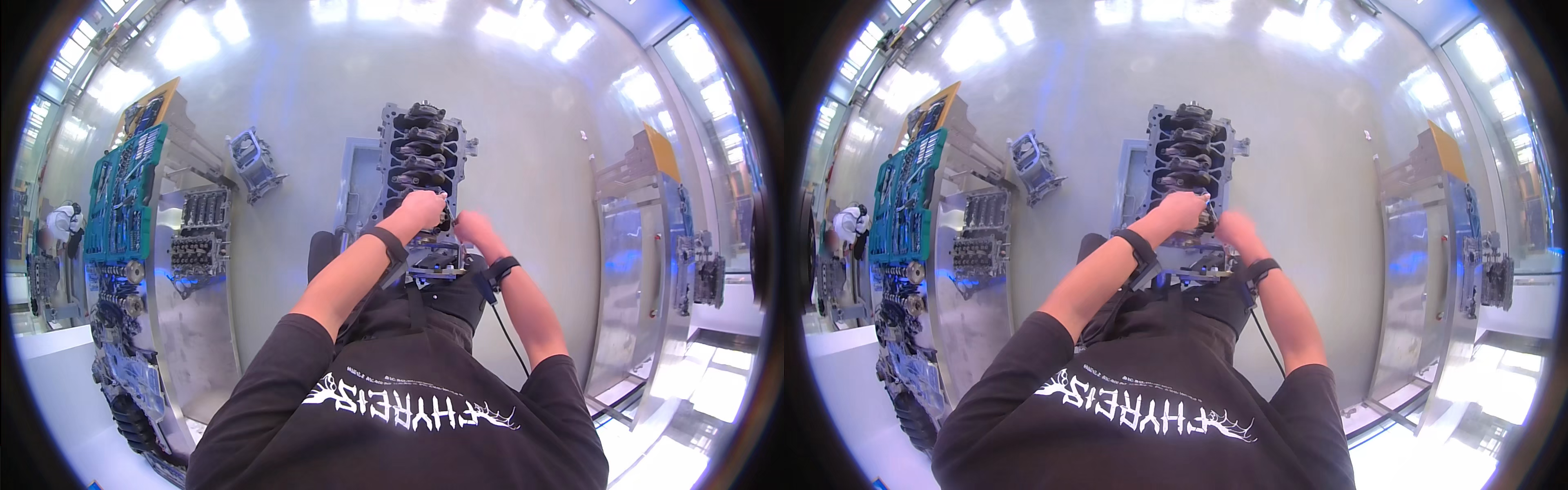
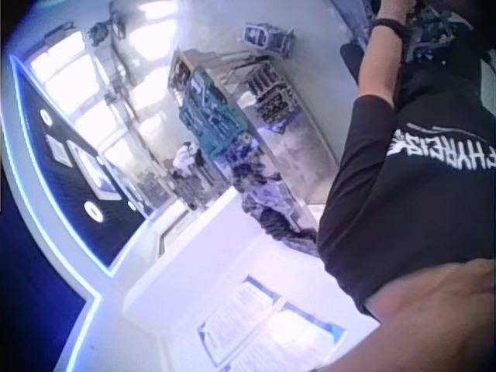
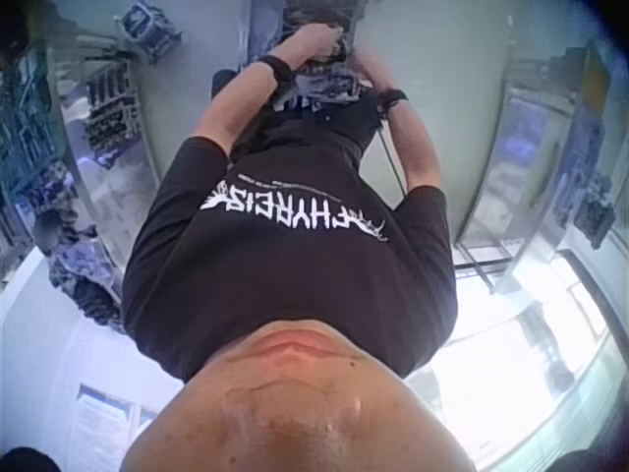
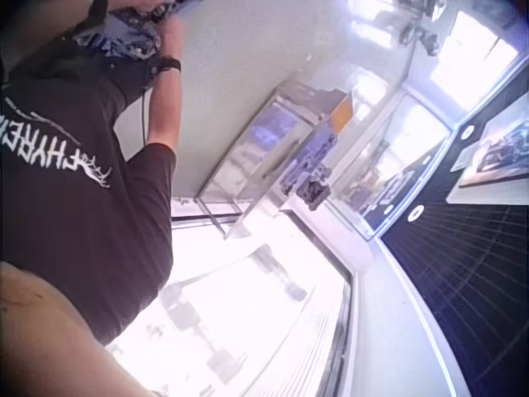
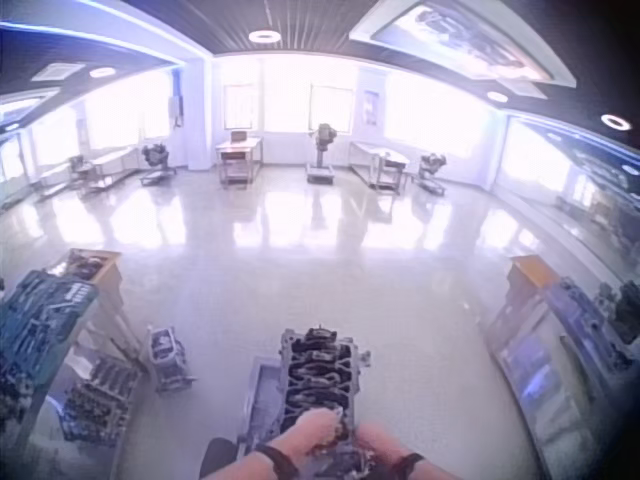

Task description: The recorder uses various wrenches and hand tools to remove components from an internal combustion engine block mounted on a stand.

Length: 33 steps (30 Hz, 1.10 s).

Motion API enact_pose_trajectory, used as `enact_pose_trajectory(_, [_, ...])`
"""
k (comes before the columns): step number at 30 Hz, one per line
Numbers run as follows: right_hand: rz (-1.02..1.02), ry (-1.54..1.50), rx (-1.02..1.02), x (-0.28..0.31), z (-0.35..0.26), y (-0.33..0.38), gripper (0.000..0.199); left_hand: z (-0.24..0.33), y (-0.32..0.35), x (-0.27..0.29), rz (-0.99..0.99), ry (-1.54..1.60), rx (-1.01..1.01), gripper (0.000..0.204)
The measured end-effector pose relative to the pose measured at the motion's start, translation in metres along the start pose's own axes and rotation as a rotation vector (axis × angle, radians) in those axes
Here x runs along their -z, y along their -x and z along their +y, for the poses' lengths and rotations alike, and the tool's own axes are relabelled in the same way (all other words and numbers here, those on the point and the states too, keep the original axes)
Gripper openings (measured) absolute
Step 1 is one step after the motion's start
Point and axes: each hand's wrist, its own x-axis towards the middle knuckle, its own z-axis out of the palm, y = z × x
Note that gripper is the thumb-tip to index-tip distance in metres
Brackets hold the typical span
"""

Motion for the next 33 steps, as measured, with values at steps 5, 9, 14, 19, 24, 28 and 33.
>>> enact_pose_trajectory(5, [0.108, 0.038, 0.168, -0.022, -0.036, 0.028, 0.023, -0.001, 0.003, 0.008, -0.018, -0.046, 0.011, 0.043])
enact_pose_trajectory(9, [0.156, 0.048, 0.160, -0.023, -0.044, 0.029, 0.021, -0.003, 0.003, 0.002, -0.011, -0.154, -0.031, 0.043])
enact_pose_trajectory(14, [0.118, 0.067, 0.184, -0.025, -0.032, 0.029, 0.019, 0.001, 0.009, 0.001, 0.022, -0.235, -0.071, 0.047])
enact_pose_trajectory(19, [0.111, 0.002, 0.196, -0.030, -0.026, 0.032, 0.017, 0.003, 0.016, -0.004, 0.099, -0.158, -0.038, 0.055])
enact_pose_trajectory(24, [0.096, -0.031, 0.204, -0.037, -0.018, 0.033, 0.018, 0.010, 0.022, 0.004, 0.092, -0.188, -0.059, 0.071])
enact_pose_trajectory(28, [0.095, -0.107, 0.216, -0.039, -0.007, 0.034, 0.019, 0.020, 0.027, 0.002, 0.102, -0.168, -0.004, 0.067])
enact_pose_trajectory(33, [0.099, -0.112, 0.244, -0.041, 0.006, 0.029, 0.018, 0.029, 0.023, -0.002, 0.084, -0.163, 0.013, 0.068])
